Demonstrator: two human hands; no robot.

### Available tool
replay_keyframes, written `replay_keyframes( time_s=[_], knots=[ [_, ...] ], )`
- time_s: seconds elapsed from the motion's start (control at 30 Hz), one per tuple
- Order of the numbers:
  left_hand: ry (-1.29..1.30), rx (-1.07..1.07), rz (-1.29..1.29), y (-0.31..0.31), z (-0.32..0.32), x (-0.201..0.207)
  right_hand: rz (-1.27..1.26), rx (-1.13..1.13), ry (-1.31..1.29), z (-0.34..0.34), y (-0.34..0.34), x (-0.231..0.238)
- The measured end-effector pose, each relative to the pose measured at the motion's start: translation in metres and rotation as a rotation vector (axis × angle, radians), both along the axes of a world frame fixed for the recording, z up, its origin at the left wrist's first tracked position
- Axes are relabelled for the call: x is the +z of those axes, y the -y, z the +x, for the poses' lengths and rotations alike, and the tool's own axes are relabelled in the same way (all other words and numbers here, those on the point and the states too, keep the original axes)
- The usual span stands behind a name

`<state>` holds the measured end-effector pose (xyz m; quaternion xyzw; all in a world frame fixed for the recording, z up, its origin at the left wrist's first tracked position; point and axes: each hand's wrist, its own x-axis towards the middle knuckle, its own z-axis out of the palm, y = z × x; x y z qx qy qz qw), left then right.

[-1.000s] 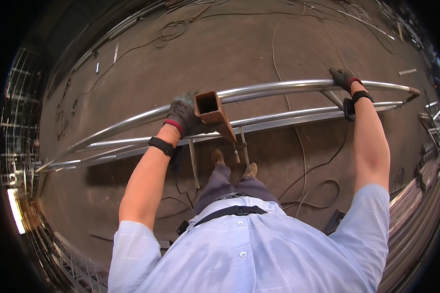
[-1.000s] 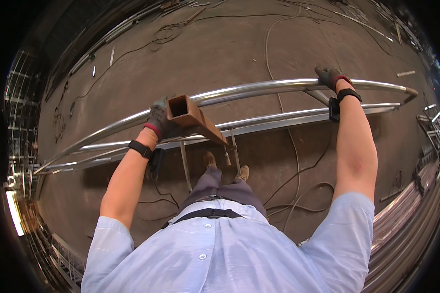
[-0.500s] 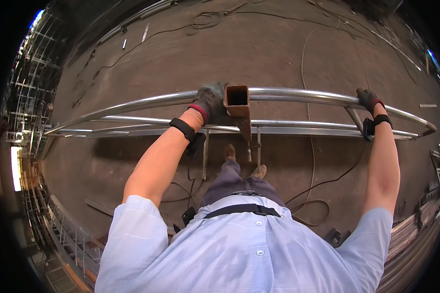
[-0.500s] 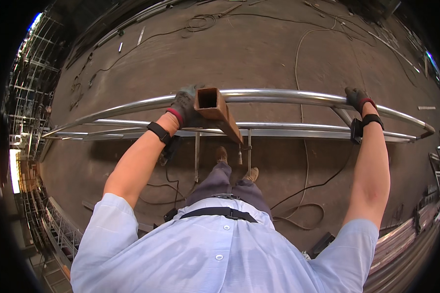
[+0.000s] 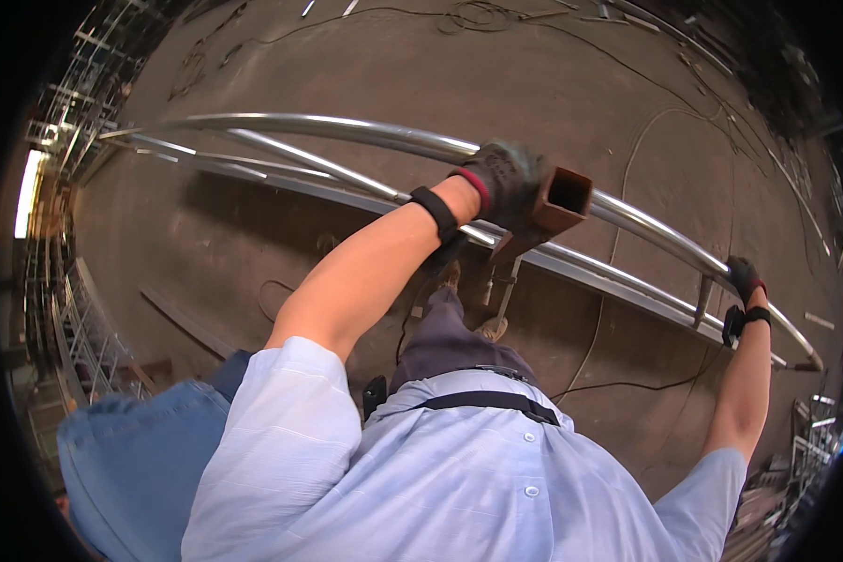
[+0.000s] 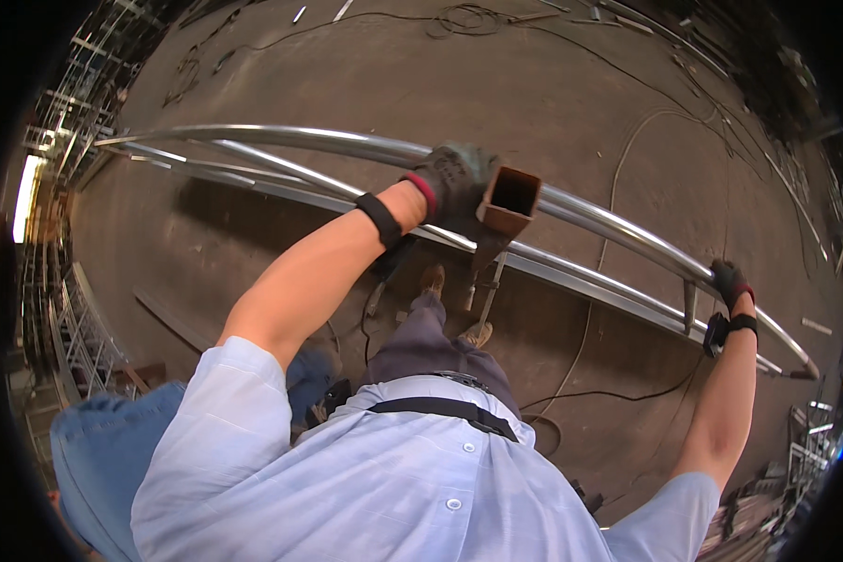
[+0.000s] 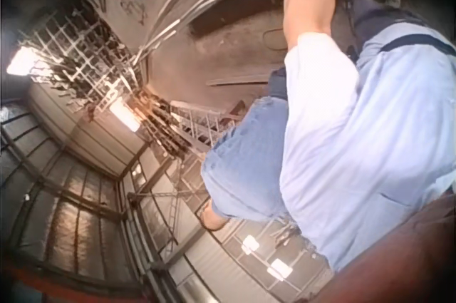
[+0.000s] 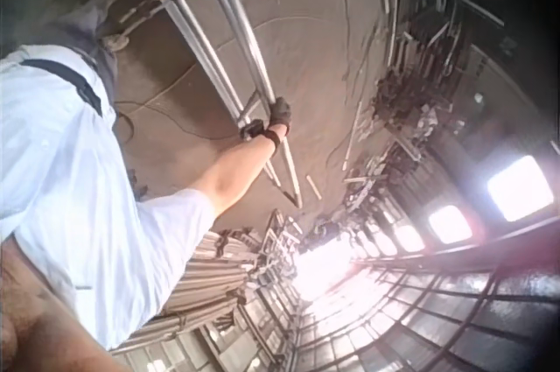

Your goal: A person in a metal fabrication workshop is inspecting a curved stainless steel pipe assembly, checking welds and alignment by hand.

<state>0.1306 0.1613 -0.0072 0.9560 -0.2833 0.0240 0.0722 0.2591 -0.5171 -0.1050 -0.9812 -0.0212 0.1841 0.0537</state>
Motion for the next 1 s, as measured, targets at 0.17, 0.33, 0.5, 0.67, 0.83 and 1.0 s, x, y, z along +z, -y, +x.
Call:
replay_keyframes(
  time_s=[0.17,0.33,0.5,0.67,0.83,1.0],
  knots=[
    [-0.066,-0.003,-0.017,0.0,-0.003,0.002,-0.089,0.101,-0.059,0.009,-0.011,0.005],
    [-0.117,0.038,0.024,-0.002,-0.004,0.0,0.083,-0.141,-0.085,-0.001,-0.062,0.025],
    [-0.112,0.02,-0.012,0.0,-0.002,0.005,0.119,-0.272,-0.042,-0.005,-0.061,0.034],
    [-0.118,-0.002,-0.01,-0.004,-0.003,0.0,0.211,-0.432,-0.24,-0.001,-0.08,0.032],
    [-0.072,0.004,-0.037,-0.002,-0.003,0.001,0.186,-0.34,0.015,-0.002,-0.058,0.012],
    [-0.073,0.022,0.021,0.002,-0.002,0.002,0.117,-0.349,-0.015,-0.017,-0.088,0.04]
  ],
)
